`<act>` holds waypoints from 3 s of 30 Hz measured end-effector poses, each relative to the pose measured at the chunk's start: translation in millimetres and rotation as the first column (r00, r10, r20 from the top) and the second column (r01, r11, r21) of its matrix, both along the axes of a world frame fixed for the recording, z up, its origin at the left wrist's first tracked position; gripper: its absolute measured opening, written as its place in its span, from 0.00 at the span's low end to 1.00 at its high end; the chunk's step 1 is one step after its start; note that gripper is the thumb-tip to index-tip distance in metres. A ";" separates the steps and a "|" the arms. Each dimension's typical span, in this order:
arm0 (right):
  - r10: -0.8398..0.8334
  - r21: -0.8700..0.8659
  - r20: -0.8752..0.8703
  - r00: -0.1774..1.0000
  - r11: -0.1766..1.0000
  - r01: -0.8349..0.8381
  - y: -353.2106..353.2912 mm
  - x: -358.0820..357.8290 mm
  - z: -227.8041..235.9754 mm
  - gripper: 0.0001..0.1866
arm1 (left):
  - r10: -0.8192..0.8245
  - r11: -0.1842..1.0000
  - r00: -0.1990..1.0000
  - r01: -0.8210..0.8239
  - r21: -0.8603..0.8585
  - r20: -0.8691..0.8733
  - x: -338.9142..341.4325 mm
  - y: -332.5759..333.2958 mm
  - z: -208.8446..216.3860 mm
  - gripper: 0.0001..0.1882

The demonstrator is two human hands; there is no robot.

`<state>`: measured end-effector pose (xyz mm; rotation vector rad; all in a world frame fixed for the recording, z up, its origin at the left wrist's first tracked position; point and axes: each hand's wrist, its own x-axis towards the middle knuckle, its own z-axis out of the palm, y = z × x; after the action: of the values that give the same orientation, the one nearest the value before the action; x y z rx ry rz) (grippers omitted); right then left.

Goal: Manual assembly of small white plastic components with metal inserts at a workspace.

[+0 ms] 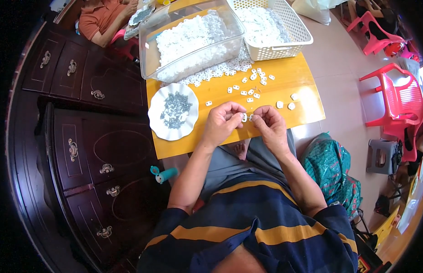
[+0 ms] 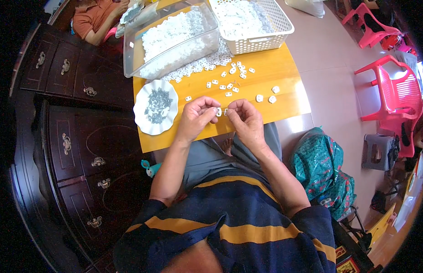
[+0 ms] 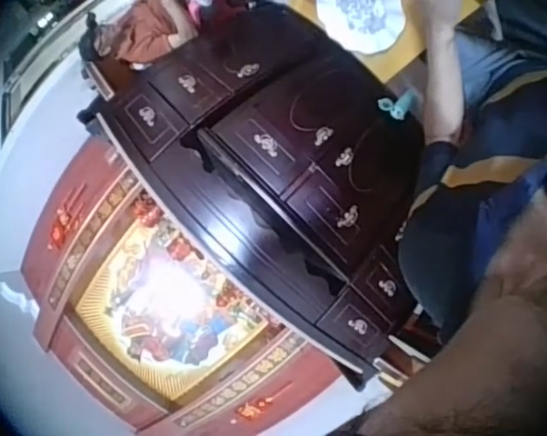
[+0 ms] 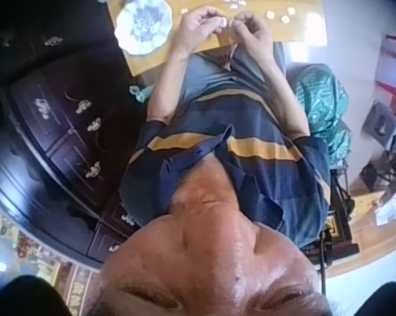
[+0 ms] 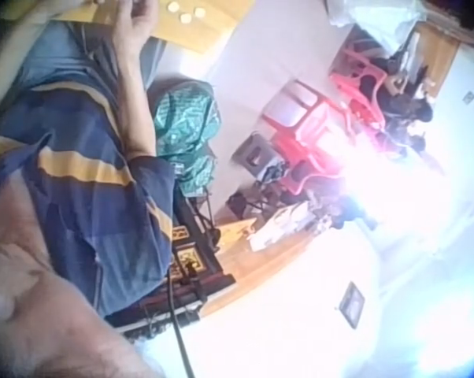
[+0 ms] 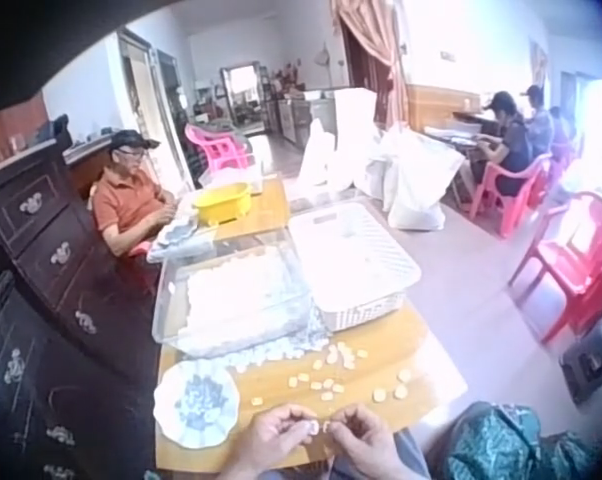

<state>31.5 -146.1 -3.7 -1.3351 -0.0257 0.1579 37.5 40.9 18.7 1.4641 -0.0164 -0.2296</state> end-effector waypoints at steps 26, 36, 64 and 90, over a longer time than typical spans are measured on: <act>-0.021 0.000 -0.084 0.996 1.000 0.021 -3.1 -0.3 -5.0 0.04 | -0.028 0.998 0.999 0.027 -0.057 -0.029 5.6 -12.0 -15.3 0.06; 0.153 -0.017 -0.183 0.971 0.987 -0.159 -15.8 3.8 2.3 0.09 | -0.133 0.991 0.991 0.133 -0.025 -0.027 16.8 -10.8 -6.7 0.10; 0.254 0.380 -0.317 0.914 0.917 -0.123 -20.9 2.1 -2.6 0.10 | -0.147 0.822 0.837 -0.193 0.536 0.527 -5.6 -31.3 18.2 0.17; 0.044 0.184 -0.284 0.958 0.983 0.009 -24.5 -8.5 4.2 0.11 | -0.185 0.841 0.795 -0.176 0.511 0.578 -1.5 -44.9 4.6 0.13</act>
<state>23.0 -170.6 0.6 -1.1175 0.1897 0.3555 36.0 -4.0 23.3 2.0630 -0.5254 0.2811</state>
